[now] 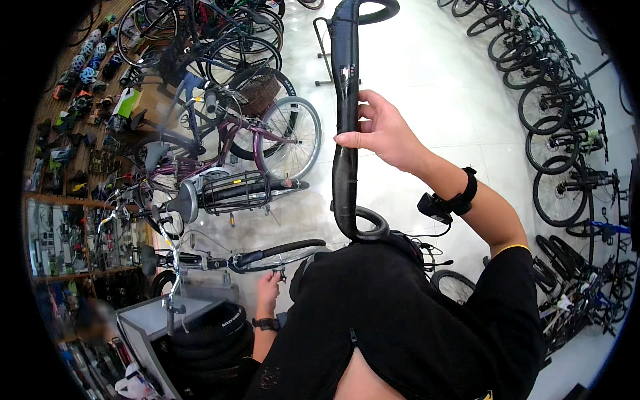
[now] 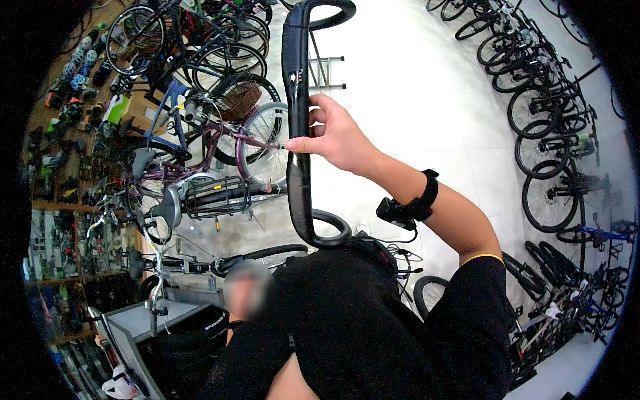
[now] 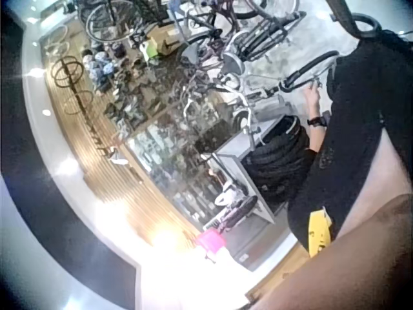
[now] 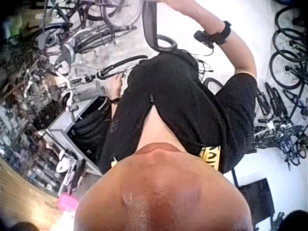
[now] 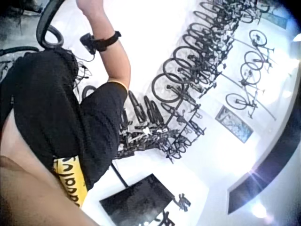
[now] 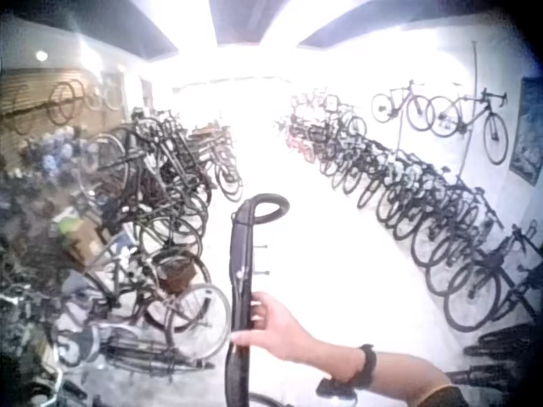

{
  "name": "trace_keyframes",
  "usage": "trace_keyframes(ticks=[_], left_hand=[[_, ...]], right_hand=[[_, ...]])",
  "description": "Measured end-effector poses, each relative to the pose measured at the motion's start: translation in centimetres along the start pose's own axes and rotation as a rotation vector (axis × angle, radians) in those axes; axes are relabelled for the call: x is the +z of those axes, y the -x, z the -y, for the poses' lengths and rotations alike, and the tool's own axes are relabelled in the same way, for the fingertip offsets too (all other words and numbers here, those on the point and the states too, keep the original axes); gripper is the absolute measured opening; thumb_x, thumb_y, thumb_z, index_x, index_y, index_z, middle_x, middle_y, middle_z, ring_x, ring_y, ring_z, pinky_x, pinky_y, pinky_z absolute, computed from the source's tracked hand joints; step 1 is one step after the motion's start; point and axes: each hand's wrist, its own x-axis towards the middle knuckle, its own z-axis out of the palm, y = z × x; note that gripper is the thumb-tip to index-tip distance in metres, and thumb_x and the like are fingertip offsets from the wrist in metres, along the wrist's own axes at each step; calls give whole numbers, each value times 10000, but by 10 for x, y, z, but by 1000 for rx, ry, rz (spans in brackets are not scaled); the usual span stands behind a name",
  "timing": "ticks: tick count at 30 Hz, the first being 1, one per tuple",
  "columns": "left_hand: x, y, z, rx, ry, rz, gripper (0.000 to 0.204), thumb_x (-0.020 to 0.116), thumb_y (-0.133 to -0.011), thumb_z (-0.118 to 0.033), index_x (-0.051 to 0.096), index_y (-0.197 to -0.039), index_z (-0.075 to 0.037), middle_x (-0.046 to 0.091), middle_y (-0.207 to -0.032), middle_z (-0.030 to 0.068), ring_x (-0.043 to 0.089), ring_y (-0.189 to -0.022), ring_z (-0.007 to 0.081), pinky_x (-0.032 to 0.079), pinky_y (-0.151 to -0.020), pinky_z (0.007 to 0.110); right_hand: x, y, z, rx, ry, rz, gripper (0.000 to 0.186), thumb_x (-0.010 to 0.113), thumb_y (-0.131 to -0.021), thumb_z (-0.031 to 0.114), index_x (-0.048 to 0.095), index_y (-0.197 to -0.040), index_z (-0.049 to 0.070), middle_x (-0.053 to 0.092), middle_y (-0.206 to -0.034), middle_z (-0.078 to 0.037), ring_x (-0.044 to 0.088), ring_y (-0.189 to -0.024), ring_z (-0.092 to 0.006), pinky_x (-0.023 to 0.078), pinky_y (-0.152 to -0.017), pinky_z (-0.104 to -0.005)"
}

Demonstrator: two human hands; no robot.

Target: The person retrieves a black bicycle handlebar from a storage rack and walks to a workbench where a bicycle is mounted. They position the handlebar onto the bike's stem, align it, and secure it using zip ties and an Allen key, tightening the bolts to fix the handlebar in place.

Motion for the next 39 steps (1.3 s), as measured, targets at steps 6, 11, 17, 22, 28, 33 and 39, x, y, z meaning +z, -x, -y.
trace_keyframes(ticks=[6, 11, 17, 22, 28, 33, 39], left_hand=[[39, 21, -4, -202, -3, -96, 218, 628, -940, -268, 654, -858, -68, 408, -554, -81, 317, -432, 30, 234, -404, 228], [50, 37, 22, -228, 75, -114, 218, 626, -935, -256, 655, -833, -65, 397, -532, -74, 324, -414, 38, 232, -388, 240], [43, 26, 26, -417, 245, -85, 213, 632, -931, -257, 640, -818, -77, 410, -552, -73, 325, -425, 37, 230, -387, 235], [32, 4, 26, -462, 198, -25, 221, 622, -942, -276, 646, -866, -70, 514, -626, -37, 349, -435, 57, 270, -393, 253], [22, -22, 31, -422, 209, 14, 219, 646, -928, -271, 618, -803, -93, 395, -546, -83, 308, -428, 29, 213, -392, 232], [15, -50, 36, -423, 213, 53, 197, 636, -936, -266, 627, -841, -94, 414, -563, -87, 300, -417, 28, 216, -385, 233], [10, -73, 32, -427, 237, 81, 196, 642, -934, -238, 627, -840, -67, 451, -590, -62, 302, -413, 31, 215, -377, 236]], right_hand=[[-35, -2, 10, 8, -7, 22, 670, 792, -787, 78, 387, -1304, -52, 607, -1037, -122, 622, -895, -168, 540, -773, -305], [-42, -4, 10, 42, 9, 69, 651, 763, -806, 54, 362, -1308, -47, 595, -1077, -151, 650, -948, -209, 562, -827, -339], [-35, -4, 15, 52, -101, 113, 626, 735, -836, 72, 349, -1318, -29, 597, -1112, -177, 658, -1038, -279, 549, -885, -376], [-23, -6, 27, 47, -123, 140, 599, 730, -849, 105, 362, -1310, -4, 601, -1117, -163, 652, -1048, -282, 540, -898, -384], [-13, -7, 34, 73, -103, 176, 586, 699, -880, 116, 366, -1358, 54, 608, -1119, -118, 639, -1070, -261, 505, -936, -389], [-16, -10, 39, 200, -139, 117, 743, 671, -905, 112, 238, -1509, 111, 605, -1091, -77, 615, -1041, -216, 479, -935, -361], [-29, -8, 39, 117, 115, 44, 644, 602, -895, 6, 331, -1479, 41, 568, -1035, -35, 558, -935, -123, 471, -879, -282]])
